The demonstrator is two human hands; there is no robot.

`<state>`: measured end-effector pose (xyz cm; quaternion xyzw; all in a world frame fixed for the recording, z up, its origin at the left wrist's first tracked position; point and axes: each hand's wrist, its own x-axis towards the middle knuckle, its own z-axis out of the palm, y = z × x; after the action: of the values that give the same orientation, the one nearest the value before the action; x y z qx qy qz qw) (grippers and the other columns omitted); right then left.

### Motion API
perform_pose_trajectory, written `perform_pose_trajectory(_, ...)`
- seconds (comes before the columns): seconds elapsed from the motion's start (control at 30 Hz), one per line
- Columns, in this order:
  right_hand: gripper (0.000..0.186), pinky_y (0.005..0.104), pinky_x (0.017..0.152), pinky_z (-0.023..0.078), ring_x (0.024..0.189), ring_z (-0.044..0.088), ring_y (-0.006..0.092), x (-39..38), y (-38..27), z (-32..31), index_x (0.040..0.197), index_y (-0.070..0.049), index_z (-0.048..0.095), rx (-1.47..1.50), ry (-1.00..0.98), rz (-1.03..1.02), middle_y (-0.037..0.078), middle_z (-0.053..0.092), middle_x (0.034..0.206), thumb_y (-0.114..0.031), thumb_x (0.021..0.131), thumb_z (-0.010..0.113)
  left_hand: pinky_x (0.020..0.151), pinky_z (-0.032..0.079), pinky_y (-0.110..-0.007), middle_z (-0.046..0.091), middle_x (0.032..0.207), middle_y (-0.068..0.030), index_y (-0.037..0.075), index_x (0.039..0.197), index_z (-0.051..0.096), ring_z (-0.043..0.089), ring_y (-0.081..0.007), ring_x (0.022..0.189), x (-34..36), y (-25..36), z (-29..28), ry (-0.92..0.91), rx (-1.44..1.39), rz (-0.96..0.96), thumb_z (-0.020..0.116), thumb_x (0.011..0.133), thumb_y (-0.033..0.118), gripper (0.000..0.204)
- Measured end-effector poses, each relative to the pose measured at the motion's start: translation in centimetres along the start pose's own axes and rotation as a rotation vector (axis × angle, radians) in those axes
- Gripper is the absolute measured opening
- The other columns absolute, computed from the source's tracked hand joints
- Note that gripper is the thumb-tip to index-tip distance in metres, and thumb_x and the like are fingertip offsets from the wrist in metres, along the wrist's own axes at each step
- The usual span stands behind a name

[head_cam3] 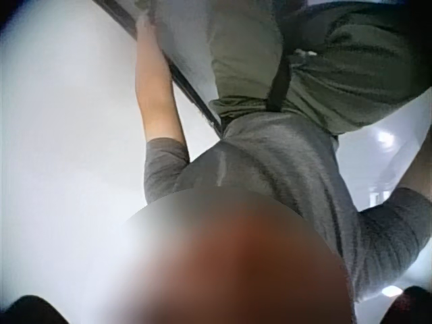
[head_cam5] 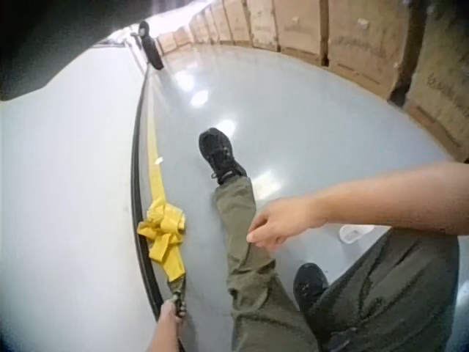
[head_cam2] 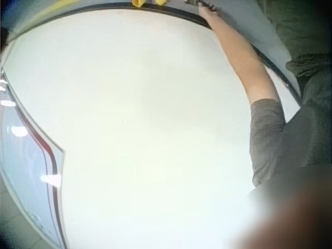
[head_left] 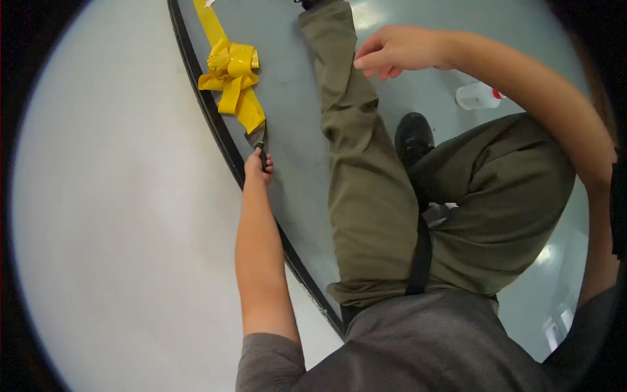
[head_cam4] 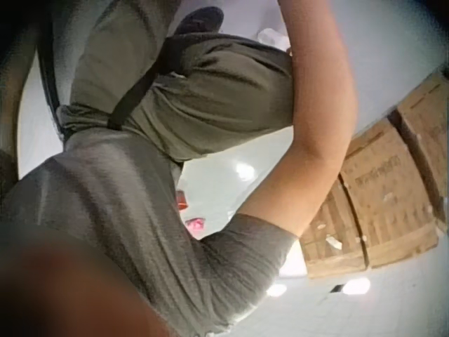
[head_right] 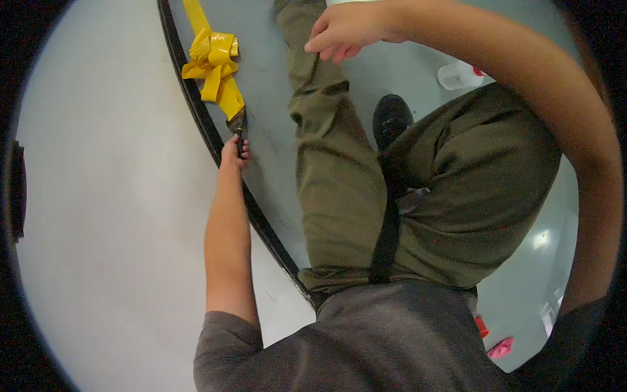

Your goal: Remove yellow floor marking tape using a scraper and cleaning solution.

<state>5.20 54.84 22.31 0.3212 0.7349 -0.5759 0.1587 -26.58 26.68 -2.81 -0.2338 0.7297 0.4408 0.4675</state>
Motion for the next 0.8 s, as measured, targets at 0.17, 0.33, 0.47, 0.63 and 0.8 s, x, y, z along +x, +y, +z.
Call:
perform_pose_trajectory(0.17, 0.044, 0.0291, 0.079, 0.045, 0.088, 0.056, 0.0158, 0.4, 1.0, -0.1, 0.115, -0.004, 0.055, -0.048, -0.011, 0.002, 0.006, 0.059, 0.100, -0.038, 0.087, 0.052, 0.036, 0.032, -0.022, 0.053, 0.069, -0.0013, 0.008, 0.085, 0.049, 0.045, -0.0101, 0.048, -1.5, -3.5, 0.1, -0.020, 0.079, 0.066, 0.050, 0.091, 0.041, 0.034)
perform_pose_trajectory(0.33, 0.045, 0.0292, 0.078, 0.046, 0.089, 0.056, 0.0156, 0.5, 2.6, -0.1, 0.115, -0.002, 0.055, -0.014, 0.003, 0.050, 0.007, 0.060, 0.100, -0.037, 0.087, 0.052, 0.037, 0.033, -0.022, 0.055, 0.071, -0.0033, 0.006, 0.087, 0.050, 0.045, -0.0107, 0.048, -2.1, -6.1, -0.1, -0.055, 0.085, 0.075, 0.051, 0.091, 0.040, 0.034)
perform_pose_trajectory(0.47, 0.044, 0.0289, 0.077, 0.046, 0.089, 0.057, 0.0156, 2.0, 2.7, 0.2, 0.114, -0.001, 0.055, -0.042, -0.049, 0.023, 0.007, 0.060, 0.100, -0.036, 0.087, 0.053, 0.037, 0.032, -0.023, 0.053, 0.071, -0.0041, 0.006, 0.092, 0.048, 0.044, -0.0106, 0.049, 1.3, -0.3, 0.1, -0.003, -0.002, 0.064, 0.050, 0.091, 0.038, 0.033)
perform_pose_trajectory(0.63, 0.042, 0.0289, 0.076, 0.046, 0.088, 0.057, 0.0156, 1.2, 1.6, 0.3, 0.113, -0.002, 0.056, -0.073, -0.077, 0.044, 0.007, 0.060, 0.100, -0.034, 0.087, 0.052, 0.035, 0.030, -0.023, 0.054, 0.074, -0.0048, 0.006, 0.096, 0.049, 0.043, -0.0106, 0.048, -0.4, -2.6, -0.5, 0.016, 0.091, 0.105, 0.051, 0.091, 0.037, 0.031)
perform_pose_trajectory(0.8, 0.040, 0.0285, 0.077, 0.045, 0.086, 0.056, 0.0147, 1.2, 3.3, -0.4, 0.111, -0.003, 0.057, -0.091, -0.038, 0.056, 0.005, 0.060, 0.097, -0.035, 0.087, 0.051, 0.035, 0.028, -0.023, 0.056, 0.072, -0.0032, 0.008, 0.093, 0.051, 0.043, -0.0103, 0.046, -2.2, -3.5, -0.8, 0.038, 0.174, 0.090, 0.051, 0.091, 0.038, 0.030)
